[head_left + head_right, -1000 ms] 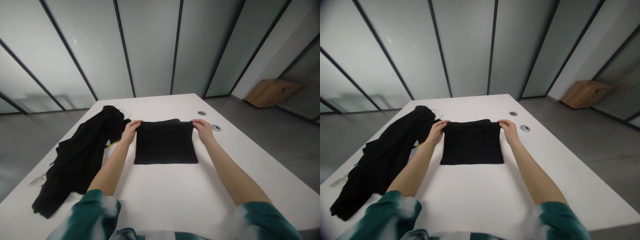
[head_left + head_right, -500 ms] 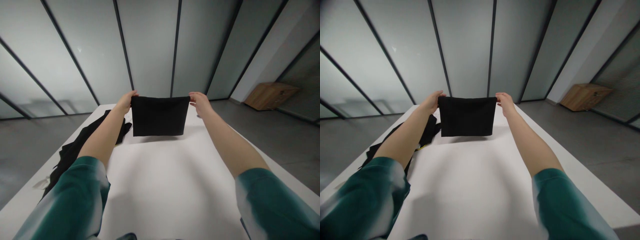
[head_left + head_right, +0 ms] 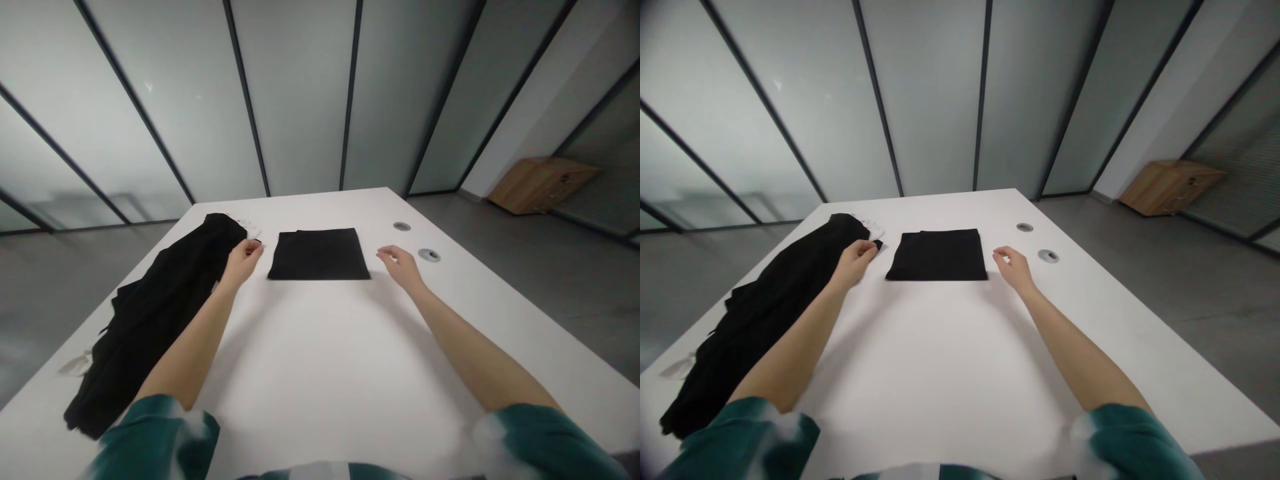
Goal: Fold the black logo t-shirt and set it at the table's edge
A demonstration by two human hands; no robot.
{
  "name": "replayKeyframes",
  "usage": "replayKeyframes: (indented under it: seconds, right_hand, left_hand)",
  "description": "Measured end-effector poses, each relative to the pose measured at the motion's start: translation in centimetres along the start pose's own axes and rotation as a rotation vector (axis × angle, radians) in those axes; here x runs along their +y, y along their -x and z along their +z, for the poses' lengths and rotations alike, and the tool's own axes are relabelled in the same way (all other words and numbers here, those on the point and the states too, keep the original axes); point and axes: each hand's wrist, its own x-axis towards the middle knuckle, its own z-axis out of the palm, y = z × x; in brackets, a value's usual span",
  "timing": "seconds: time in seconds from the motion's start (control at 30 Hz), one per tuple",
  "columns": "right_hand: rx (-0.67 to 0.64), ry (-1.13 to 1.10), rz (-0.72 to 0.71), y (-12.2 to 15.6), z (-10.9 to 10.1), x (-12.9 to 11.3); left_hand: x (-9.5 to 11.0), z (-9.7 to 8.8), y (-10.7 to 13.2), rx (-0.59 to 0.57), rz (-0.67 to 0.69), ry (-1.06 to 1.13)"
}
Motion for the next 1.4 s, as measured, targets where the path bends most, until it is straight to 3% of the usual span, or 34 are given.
replayKeyframes:
  seconds: [0.17,0.23,0.3,0.47,0.57,0.63,0.7,0.8,0.97,1.1,1.2,1.4]
  right_hand:
    - [-0.309,0.267,-0.173,0.4,3.9,0.5]
    - [-0.381,0.378,-0.217,0.8,5.0,0.1]
    - [-0.385,0.458,-0.238,1.3,5.4,-0.5]
    - [-0.233,0.420,-0.320,1.8,4.3,-1.6]
    - [-0.216,0.427,-0.366,2.0,3.8,-1.5]
    - [-0.284,0.471,-0.381,2.1,3.9,-1.1]
    - [-0.358,0.500,-0.374,2.1,4.2,-0.7]
    - [-0.422,0.514,-0.348,2.2,4.7,-0.3]
    - [-0.430,0.485,-0.409,2.4,4.7,-0.5]
    - [-0.520,0.465,-0.491,2.8,4.6,-1.4]
    - [-0.588,0.534,-0.463,3.3,5.3,-2.3]
    - [-0.513,0.599,-0.418,3.5,6.4,-2.4]
  left_hand:
    - [1.1,5.8,4.6,-0.399,0.257,-0.218]
    - [1.5,7.5,5.8,-0.482,0.332,-0.357]
    - [1.4,8.4,6.3,-0.492,0.312,-0.504]
    - [-0.5,8.0,5.5,-0.306,0.024,-0.658]
    - [-0.9,7.4,5.5,-0.308,0.197,-0.533]
    - [-0.5,7.3,5.9,-0.400,0.378,-0.457]
    - [0.0,7.5,6.3,-0.518,0.457,-0.461]
    - [0.5,7.9,6.7,-0.588,0.406,-0.558]
    - [0.2,8.1,6.5,-0.510,0.319,-0.595]
    - [0.1,7.8,6.3,-0.463,0.409,-0.519]
    - [0.3,7.8,6.2,-0.461,0.436,-0.489]
    - [0.1,8.1,5.8,-0.446,0.366,-0.492]
